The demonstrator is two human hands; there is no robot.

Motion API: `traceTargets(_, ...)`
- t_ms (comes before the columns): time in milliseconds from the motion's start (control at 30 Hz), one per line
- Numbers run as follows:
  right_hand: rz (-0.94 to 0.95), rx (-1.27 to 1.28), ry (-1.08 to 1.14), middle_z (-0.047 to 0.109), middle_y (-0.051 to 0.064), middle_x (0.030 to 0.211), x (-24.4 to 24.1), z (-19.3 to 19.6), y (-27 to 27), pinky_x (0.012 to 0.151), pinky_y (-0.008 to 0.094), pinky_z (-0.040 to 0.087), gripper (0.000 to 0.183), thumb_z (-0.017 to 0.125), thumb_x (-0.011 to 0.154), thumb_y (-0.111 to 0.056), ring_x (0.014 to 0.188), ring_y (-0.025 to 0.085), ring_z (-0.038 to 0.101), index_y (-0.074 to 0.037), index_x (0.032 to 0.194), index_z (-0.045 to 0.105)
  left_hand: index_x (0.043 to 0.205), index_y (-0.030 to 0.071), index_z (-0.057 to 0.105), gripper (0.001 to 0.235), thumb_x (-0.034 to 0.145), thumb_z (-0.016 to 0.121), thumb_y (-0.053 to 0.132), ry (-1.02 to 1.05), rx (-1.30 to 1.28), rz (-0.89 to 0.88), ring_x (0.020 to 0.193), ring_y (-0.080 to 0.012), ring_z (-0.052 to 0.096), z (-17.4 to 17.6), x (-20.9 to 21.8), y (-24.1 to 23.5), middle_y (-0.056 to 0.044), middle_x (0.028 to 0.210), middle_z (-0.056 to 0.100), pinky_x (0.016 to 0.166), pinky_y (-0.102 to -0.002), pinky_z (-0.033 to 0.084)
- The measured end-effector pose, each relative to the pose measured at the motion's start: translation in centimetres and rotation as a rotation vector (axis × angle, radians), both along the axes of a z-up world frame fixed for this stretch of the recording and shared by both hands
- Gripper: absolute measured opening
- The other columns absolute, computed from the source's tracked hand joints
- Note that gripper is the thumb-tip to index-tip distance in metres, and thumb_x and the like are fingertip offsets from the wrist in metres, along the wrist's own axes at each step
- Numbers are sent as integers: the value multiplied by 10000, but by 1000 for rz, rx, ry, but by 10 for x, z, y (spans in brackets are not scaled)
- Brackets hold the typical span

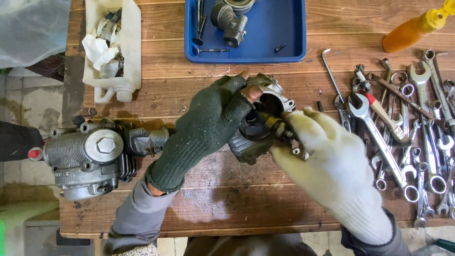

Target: Cleaning a motorcycle cylinder head with a brush and then assembling the camshaft and other components.

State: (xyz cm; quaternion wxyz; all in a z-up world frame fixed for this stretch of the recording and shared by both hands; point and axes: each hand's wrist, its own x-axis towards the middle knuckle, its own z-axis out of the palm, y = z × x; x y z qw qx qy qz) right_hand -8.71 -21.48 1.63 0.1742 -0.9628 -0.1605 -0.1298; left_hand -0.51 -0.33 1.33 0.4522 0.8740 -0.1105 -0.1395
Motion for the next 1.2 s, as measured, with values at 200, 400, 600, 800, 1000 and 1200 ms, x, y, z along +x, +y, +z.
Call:
traceTargets(200, 63, -75, -52, 703, 118, 915, 14, 2, 15, 528, 406, 600, 411, 799, 837, -243, 712, 243, 663, -31, 1169, 683, 1363, 100, 625, 710, 943, 400, 626, -42, -60, -3, 1091, -364, 714, 4, -4, -1, -160, 1163, 723, 855, -463, 537)
traceTargets(400, 48, -202, 20, 723, 104, 954, 24, -2, 21, 575, 448, 620, 331, 749, 826, -289, 788, 268, 696, -68, 1062, 677, 1574, 192, 404, 478, 1166, 640, 115, -939, 135, -291, 1261, -495, 650, -68, -4, 18, -246, 1487, 559, 910, -557, 613)
traceTargets(600, 49, -189, 60, 695, 124, 1011, 28, -3, 26, 594, 547, 609, 390, 761, 798, -325, 879, 342, 684, -69, 1070, 648, 1306, 312, 672, 477, 1022, 367, 544, -190, 18, -93, 1176, -389, 669, -18, -1, 1, -140, 1411, 650, 935, -482, 519)
traceTargets(800, 4, -232, 60, 675, 101, 1034, 30, -10, 32, 557, 566, 585, 418, 732, 733, -338, 897, 361, 655, -101, 1058, 620, 1426, 129, 584, 628, 991, 421, 552, -132, -41, -10, 1112, -362, 711, -12, -4, 0, -116, 1217, 722, 892, -451, 541)
traceTargets(1000, 52, -218, 86, 675, 133, 1061, 31, -12, 31, 573, 536, 598, 360, 733, 794, -285, 855, 351, 649, -74, 1055, 603, 1531, 40, 474, 476, 1152, 755, 98, -1144, 200, -233, 1310, -468, 689, -57, -8, 20, -255, 1498, 507, 1055, -542, 683)
traceTargets(1200, 62, -196, 18, 674, 99, 1029, 31, -14, 29, 595, 512, 582, 318, 722, 777, -268, 878, 342, 644, -82, 1008, 607, 1354, 229, 650, 382, 1113, 392, 377, -404, -56, -187, 1204, -441, 656, -29, -4, 7, -224, 1380, 647, 977, -490, 526)
